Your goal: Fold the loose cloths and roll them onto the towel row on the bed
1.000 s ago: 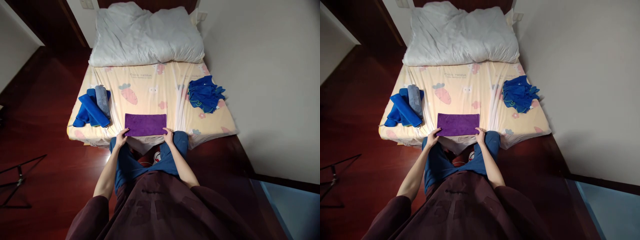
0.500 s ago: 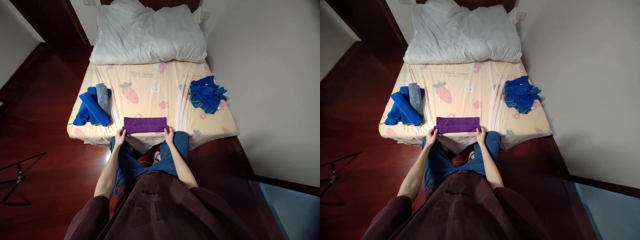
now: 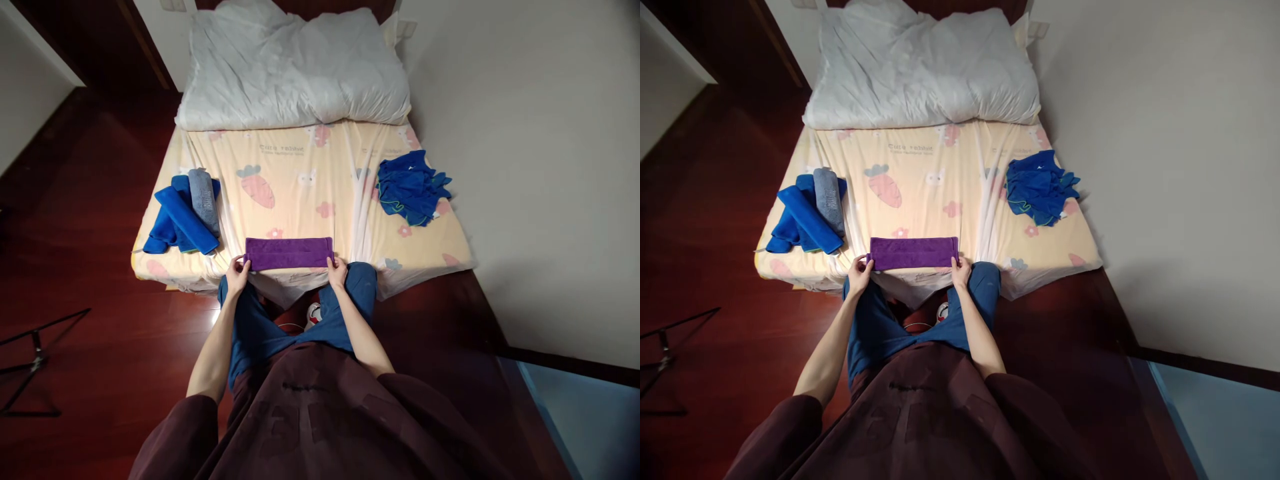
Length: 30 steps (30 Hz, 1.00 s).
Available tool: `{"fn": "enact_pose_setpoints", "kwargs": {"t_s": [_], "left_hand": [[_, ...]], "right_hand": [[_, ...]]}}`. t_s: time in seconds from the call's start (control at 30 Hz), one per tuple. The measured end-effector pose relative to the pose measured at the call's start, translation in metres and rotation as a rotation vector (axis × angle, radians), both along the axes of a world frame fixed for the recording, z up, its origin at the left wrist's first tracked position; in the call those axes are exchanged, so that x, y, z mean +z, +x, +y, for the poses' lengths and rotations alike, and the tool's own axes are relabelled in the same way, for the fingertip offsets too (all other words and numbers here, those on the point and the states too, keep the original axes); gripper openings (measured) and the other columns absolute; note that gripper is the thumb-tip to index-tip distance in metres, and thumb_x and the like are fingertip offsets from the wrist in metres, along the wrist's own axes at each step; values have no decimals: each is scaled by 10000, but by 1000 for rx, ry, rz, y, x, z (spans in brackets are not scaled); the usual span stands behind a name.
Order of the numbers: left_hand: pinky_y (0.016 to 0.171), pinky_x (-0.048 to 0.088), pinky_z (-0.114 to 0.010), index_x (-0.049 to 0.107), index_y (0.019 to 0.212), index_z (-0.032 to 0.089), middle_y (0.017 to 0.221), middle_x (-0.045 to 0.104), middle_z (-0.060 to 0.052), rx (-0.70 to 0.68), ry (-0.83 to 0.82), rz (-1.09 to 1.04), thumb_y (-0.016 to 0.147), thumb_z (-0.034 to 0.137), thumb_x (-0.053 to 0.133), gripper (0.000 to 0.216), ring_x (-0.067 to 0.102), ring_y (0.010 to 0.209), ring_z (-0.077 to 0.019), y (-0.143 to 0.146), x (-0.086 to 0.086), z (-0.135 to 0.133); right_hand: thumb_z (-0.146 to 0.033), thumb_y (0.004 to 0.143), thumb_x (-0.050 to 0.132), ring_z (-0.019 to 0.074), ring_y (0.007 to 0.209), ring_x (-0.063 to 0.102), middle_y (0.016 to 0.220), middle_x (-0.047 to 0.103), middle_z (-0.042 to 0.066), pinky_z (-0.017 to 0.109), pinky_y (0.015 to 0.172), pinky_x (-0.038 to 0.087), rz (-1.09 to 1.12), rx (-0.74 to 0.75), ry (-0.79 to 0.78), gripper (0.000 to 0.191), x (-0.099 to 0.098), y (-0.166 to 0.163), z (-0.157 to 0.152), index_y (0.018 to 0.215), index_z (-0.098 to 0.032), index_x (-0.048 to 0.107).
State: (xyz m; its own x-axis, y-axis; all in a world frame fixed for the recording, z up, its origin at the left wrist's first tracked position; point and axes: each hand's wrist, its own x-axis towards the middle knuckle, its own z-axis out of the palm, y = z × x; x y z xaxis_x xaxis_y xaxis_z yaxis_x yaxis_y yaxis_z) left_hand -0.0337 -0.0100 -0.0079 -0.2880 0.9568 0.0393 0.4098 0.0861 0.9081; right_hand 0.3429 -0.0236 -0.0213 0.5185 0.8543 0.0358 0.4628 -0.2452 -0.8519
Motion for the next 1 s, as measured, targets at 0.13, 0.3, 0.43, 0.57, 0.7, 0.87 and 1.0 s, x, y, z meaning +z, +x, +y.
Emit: {"fn": "enact_pose_setpoints", "kwargs": {"t_s": [0.13, 0.3, 0.43, 0.57, 0.7, 0.87, 1.0], "left_hand": [[975, 528, -413, 594, 1260, 168, 1119, 644, -131, 55, 117, 177, 928, 484, 572, 458, 644, 1038, -249, 7, 9, -9], [1217, 359, -474, 583, 1362, 197, 1451, 561, -147, -256, 253, 400, 981, 349, 516, 416, 476, 1409, -278, 22, 21, -19], [1266, 275, -531, 510, 1487, 201, 1593, 455, -114, -481, 173, 523, 905, 215, 536, 582, 340, 1527, -297, 28, 17, -12], [1284, 212, -556, 498, 1515, 183, 1604, 439, -126, -505, 121, 562, 829, 105, 496, 690, 330, 1535, -302, 29, 10, -1], [1280, 213, -552, 525, 1505, 201, 1566, 492, -123, -501, 127, 582, 823, 59, 443, 702, 356, 1523, -293, 30, 10, 11], [1259, 264, -542, 588, 1448, 198, 1516, 547, -134, -535, 121, 600, 849, 58, 398, 644, 426, 1483, -292, 25, 13, 16], [1258, 277, -528, 602, 1435, 228, 1512, 556, -105, -589, 125, 603, 820, 52, 439, 660, 456, 1464, -287, 10, 15, -1]], "right_hand": [[-329, 943, 517, 280, 1197, 602, 1229, 653, 183, 452, 1080, 478, -137, 39, 127, 376, 9, -5, -10, 1243, -146, 652], [-211, 967, 473, 260, 1401, 484, 1464, 581, 118, 465, 1211, 351, -338, 395, 154, 423, 23, -12, -21, 1355, -209, 639], [-124, 909, 499, 283, 1466, 426, 1543, 527, 120, 509, 1211, 336, -431, 543, 35, 527, 24, -9, -16, 1424, -176, 596], [-64, 870, 502, 288, 1460, 441, 1539, 531, 138, 517, 1204, 337, -476, 593, 4, 573, 22, 0, -5, 1429, -151, 596], [-7, 814, 512, 288, 1448, 459, 1511, 564, 122, 525, 1188, 353, -475, 593, 1, 612, 21, 7, 8, 1393, -168, 632], [22, 792, 492, 285, 1403, 506, 1423, 646, 87, 523, 1142, 399, -467, 595, -18, 602, 25, 13, 16, 1306, -206, 707], [13, 786, 505, 279, 1353, 538, 1379, 680, 65, 526, 1138, 406, -447, 631, -5, 584, 28, 20, 6, 1269, -224, 732]]}}
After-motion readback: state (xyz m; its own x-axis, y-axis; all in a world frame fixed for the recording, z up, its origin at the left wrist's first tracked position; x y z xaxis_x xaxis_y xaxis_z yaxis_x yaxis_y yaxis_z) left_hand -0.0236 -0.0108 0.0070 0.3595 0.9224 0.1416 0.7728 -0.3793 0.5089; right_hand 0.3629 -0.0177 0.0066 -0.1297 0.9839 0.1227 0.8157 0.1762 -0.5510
